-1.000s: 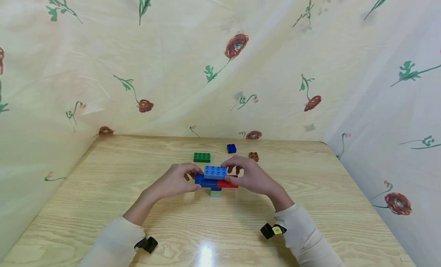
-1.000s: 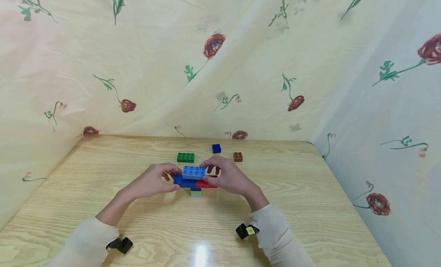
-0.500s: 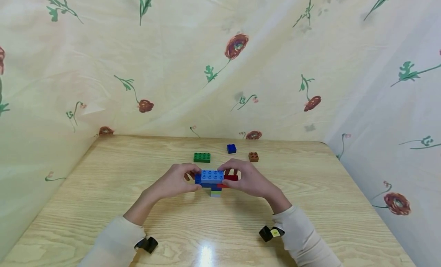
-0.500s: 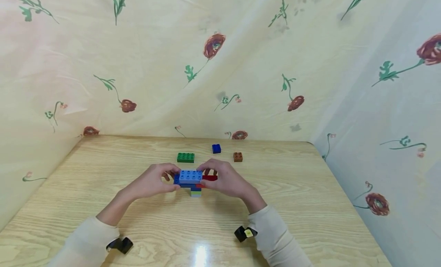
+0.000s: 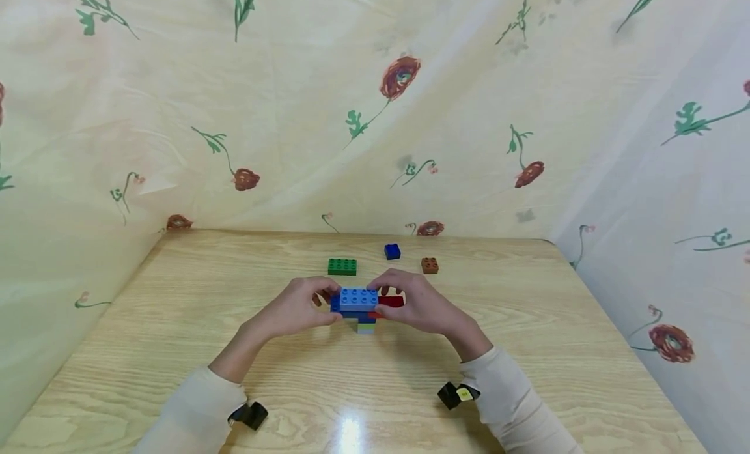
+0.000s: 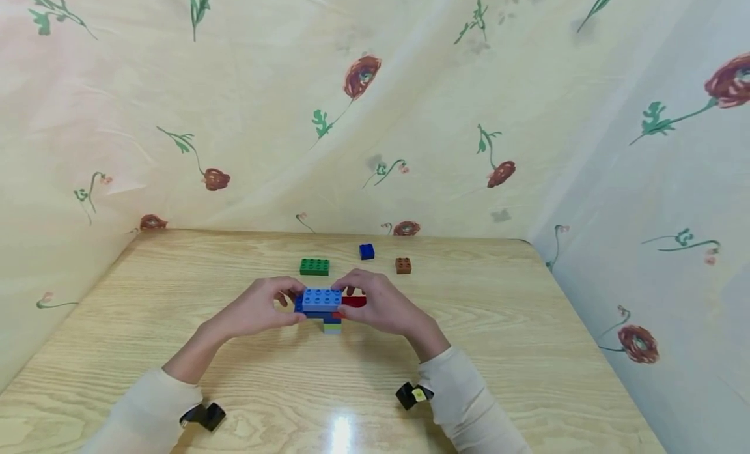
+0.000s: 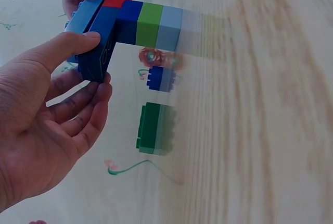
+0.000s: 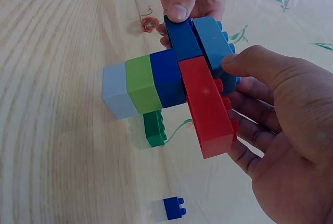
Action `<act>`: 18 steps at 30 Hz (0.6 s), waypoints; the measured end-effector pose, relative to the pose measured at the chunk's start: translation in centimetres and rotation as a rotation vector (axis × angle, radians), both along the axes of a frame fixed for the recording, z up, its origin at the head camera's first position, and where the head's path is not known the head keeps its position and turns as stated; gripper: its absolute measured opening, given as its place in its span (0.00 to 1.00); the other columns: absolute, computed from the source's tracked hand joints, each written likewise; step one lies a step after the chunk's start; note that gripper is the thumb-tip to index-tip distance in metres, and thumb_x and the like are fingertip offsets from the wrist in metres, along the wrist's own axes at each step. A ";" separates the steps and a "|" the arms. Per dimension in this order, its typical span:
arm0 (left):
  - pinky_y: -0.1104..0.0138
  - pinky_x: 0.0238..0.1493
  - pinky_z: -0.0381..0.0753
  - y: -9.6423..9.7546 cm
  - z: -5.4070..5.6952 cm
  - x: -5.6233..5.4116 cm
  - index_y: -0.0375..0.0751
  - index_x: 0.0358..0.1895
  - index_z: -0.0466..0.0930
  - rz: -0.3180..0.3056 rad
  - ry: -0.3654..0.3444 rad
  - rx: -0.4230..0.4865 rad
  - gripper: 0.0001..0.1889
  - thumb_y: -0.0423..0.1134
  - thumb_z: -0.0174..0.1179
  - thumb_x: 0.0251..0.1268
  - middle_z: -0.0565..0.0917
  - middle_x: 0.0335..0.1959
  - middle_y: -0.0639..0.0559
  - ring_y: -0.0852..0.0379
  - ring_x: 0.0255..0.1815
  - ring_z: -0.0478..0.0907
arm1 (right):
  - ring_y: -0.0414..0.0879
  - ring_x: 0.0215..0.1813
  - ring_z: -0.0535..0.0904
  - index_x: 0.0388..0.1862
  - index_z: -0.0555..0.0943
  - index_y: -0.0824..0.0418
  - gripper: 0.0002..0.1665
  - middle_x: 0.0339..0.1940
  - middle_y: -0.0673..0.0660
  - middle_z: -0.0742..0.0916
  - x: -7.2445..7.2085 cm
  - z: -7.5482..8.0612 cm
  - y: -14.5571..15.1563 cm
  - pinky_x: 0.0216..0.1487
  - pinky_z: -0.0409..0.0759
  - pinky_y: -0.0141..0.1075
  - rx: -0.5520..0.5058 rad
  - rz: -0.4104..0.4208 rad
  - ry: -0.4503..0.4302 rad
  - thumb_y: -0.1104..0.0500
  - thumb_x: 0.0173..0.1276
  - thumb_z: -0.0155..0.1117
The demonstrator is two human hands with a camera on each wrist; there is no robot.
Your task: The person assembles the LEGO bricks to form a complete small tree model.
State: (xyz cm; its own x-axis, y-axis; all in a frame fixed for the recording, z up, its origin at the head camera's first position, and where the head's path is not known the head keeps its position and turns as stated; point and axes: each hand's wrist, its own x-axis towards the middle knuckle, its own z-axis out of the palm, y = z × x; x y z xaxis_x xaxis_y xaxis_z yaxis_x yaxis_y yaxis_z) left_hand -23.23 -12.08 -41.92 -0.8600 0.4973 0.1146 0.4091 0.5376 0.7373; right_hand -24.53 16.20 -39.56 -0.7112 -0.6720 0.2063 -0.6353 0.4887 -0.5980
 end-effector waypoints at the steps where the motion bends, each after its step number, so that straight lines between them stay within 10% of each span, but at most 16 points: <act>1: 0.62 0.53 0.83 0.0 0.1 0.0 0.43 0.58 0.83 0.003 -0.002 0.003 0.22 0.45 0.73 0.63 0.87 0.49 0.53 0.49 0.51 0.83 | 0.45 0.52 0.81 0.59 0.84 0.54 0.20 0.53 0.51 0.88 0.0 0.0 0.0 0.54 0.84 0.36 0.004 0.000 -0.001 0.59 0.68 0.73; 18: 0.52 0.58 0.81 0.2 0.8 0.4 0.49 0.54 0.84 0.015 0.025 0.114 0.13 0.44 0.69 0.69 0.88 0.48 0.57 0.56 0.50 0.82 | 0.45 0.52 0.80 0.60 0.84 0.54 0.22 0.52 0.51 0.87 0.0 -0.1 0.1 0.52 0.85 0.39 -0.004 -0.019 -0.013 0.58 0.68 0.74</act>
State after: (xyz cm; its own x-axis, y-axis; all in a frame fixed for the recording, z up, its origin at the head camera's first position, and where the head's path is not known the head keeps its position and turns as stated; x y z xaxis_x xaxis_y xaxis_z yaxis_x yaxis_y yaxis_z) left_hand -22.87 -11.88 -41.12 -0.8635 0.4669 0.1909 0.4204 0.4568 0.7840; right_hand -24.51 16.29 -39.65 -0.7266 -0.6573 0.1999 -0.6180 0.4982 -0.6082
